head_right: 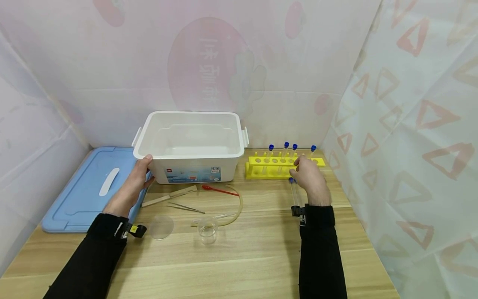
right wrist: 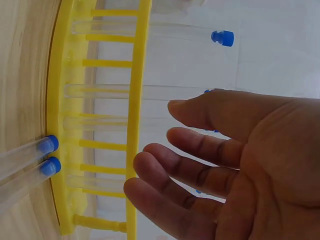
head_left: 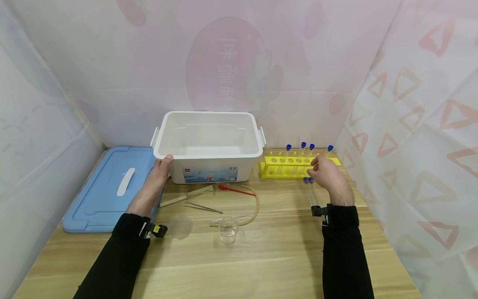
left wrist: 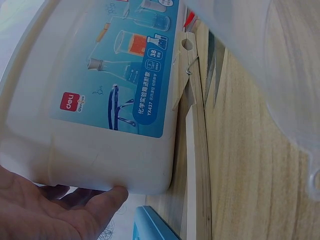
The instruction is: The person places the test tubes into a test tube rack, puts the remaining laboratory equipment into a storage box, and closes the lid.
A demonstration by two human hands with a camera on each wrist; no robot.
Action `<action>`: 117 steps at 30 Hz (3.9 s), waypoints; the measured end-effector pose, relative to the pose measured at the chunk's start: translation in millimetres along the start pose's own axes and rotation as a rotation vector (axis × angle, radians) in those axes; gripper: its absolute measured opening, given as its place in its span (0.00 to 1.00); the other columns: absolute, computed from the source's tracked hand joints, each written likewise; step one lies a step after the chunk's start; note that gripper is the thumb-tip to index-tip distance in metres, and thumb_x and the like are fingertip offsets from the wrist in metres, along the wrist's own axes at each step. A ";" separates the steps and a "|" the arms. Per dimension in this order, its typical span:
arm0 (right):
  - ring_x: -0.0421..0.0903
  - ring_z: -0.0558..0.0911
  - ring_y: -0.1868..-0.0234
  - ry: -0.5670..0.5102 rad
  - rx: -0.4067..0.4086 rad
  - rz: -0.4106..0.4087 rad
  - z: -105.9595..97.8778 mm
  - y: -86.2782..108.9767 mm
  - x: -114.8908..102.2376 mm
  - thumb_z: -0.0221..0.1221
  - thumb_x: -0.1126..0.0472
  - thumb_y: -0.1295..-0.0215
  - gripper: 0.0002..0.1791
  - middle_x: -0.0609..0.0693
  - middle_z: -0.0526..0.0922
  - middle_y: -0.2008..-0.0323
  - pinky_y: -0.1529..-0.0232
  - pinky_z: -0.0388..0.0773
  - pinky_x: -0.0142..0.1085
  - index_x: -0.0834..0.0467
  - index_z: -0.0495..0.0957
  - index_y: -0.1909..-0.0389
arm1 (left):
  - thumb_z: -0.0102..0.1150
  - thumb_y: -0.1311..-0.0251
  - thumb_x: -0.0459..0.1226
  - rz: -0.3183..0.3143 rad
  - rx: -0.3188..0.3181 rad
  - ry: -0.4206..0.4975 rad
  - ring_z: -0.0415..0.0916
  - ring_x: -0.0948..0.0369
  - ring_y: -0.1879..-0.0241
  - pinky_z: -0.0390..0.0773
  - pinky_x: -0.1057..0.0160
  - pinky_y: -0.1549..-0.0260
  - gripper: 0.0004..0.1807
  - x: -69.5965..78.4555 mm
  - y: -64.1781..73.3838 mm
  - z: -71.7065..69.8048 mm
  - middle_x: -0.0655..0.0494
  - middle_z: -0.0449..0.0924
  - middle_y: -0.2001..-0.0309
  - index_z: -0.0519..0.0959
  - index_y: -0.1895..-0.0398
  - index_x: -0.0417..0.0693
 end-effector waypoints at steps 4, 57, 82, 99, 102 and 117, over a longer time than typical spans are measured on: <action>0.70 0.86 0.37 0.040 -0.055 0.011 2.9 -3.0 2.6 0.58 0.60 0.08 0.27 0.78 0.82 0.33 0.37 0.87 0.61 0.76 0.73 0.23 | 0.32 0.07 0.64 0.004 0.001 0.003 0.32 0.36 0.01 0.44 0.17 0.08 0.46 -0.2 0.2 0.0 0.41 0.28 0.00 0.30 0.00 0.62; 0.62 0.87 0.40 0.069 -0.158 0.069 49.3 -45.5 41.0 0.63 0.60 0.15 0.21 0.71 0.88 0.33 0.34 0.90 0.59 0.71 0.82 0.33 | 0.33 0.07 0.62 0.025 0.009 0.027 0.33 0.35 0.01 0.43 0.15 0.09 0.46 -0.3 0.3 1.1 0.38 0.30 0.01 0.30 0.00 0.59; 0.52 0.89 0.58 -0.031 -0.202 0.126 96.6 -109.5 86.1 0.74 0.65 0.23 0.19 0.61 0.86 0.46 0.60 0.91 0.43 0.62 0.78 0.40 | 0.33 0.07 0.62 0.033 0.004 0.024 0.33 0.34 0.01 0.43 0.13 0.10 0.46 -0.7 0.0 0.5 0.39 0.30 0.01 0.29 0.00 0.60; 0.57 0.91 0.52 -0.117 -0.200 -0.003 52.0 -23.7 -3.9 0.61 0.70 0.14 0.20 0.70 0.85 0.41 0.44 0.96 0.51 0.70 0.73 0.29 | 0.33 0.08 0.64 0.037 0.002 0.015 0.34 0.34 0.01 0.44 0.14 0.09 0.48 -1.0 1.0 0.5 0.40 0.29 0.01 0.29 0.00 0.62; 0.58 0.90 0.52 -0.129 -0.194 -0.029 50.5 -23.4 -6.5 0.60 0.70 0.13 0.20 0.69 0.85 0.43 0.42 0.95 0.54 0.70 0.72 0.28 | 0.33 0.08 0.64 0.038 0.000 0.014 0.33 0.34 0.01 0.44 0.14 0.10 0.47 -1.6 0.7 0.1 0.40 0.28 0.01 0.28 0.00 0.62; 0.62 0.87 0.42 -0.155 0.001 -0.148 32.0 -14.2 -22.7 0.57 0.67 0.09 0.20 0.67 0.84 0.39 0.43 0.88 0.50 0.66 0.70 0.25 | 0.32 0.08 0.64 0.039 -0.003 0.019 0.32 0.35 0.01 0.43 0.13 0.10 0.47 -1.9 1.0 0.1 0.40 0.29 0.01 0.29 0.00 0.61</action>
Point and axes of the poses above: each hand's wrist, its own y-axis away from the middle knuckle, its own z-axis out of the palm, x = y × z, the point moved 1 cm from there along -y, towards the middle knuckle
